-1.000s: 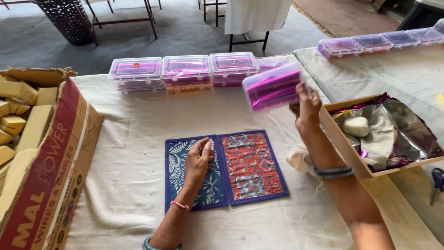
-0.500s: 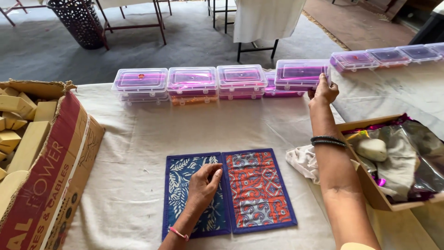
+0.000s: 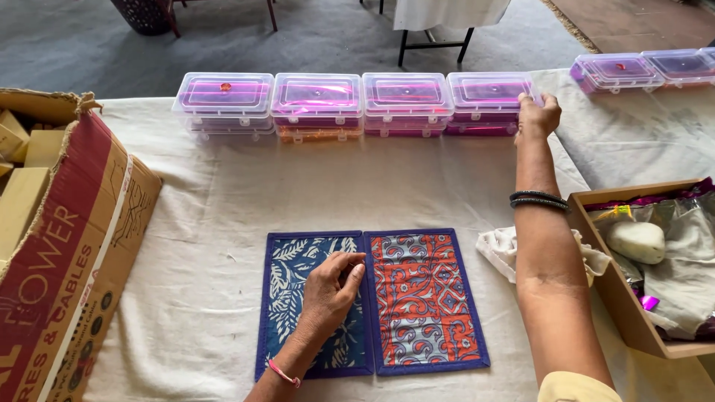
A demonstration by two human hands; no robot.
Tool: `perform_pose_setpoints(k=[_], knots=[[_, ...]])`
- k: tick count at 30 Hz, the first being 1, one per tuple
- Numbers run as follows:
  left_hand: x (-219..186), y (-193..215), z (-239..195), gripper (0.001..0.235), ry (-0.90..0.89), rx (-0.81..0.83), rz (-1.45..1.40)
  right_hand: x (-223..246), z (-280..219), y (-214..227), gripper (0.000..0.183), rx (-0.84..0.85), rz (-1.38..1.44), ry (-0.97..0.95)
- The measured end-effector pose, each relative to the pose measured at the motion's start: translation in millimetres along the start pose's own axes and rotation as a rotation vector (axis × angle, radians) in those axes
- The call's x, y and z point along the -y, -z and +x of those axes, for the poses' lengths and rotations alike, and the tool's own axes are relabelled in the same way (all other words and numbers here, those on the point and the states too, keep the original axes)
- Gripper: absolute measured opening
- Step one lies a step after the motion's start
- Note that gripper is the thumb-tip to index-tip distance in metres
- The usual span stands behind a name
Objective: The person wipes a clear plastic container with a white cloth, places a pink cylindrical item inside, and closes the container. They then wipe a small wooden block with the cloth. The actions occur on a table with other containers and boxes nearby.
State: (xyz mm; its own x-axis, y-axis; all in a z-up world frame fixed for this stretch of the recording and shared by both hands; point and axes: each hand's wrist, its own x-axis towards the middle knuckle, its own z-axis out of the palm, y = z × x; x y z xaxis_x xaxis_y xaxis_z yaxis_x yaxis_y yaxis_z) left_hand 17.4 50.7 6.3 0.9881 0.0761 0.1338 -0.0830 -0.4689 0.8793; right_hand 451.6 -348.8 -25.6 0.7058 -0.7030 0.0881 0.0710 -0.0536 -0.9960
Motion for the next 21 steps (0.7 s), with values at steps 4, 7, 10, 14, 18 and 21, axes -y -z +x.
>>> perform_pose_setpoints(k=[4, 7, 10, 14, 18, 21], knots=[[-1, -1, 0, 0.022, 0.004, 0.005, 0.007, -7, 1, -3, 0.059, 0.017, -0.280, 0.193], [-1, 0, 1, 0.021, 0.010, 0.013, 0.023, -20, 10, 0, 0.061, 0.063, -0.338, 0.316], [-1, 0, 0, 0.022, 0.009, 0.021, 0.025, 9, -23, 11, 0.068, 0.042, -0.444, 0.366], [0, 0, 0, 0.022, -0.023, 0.012, 0.024, 43, -72, 49, 0.066, 0.088, -0.601, 0.435], [8, -2, 1, 0.022, -0.054, -0.002, 0.042, 83, -156, 122, 0.052, 0.684, -0.895, 0.454], [16, -4, -1, 0.022, -0.097, -0.013, 0.050, 87, -213, 186, 0.059, 0.846, -1.173, 0.534]])
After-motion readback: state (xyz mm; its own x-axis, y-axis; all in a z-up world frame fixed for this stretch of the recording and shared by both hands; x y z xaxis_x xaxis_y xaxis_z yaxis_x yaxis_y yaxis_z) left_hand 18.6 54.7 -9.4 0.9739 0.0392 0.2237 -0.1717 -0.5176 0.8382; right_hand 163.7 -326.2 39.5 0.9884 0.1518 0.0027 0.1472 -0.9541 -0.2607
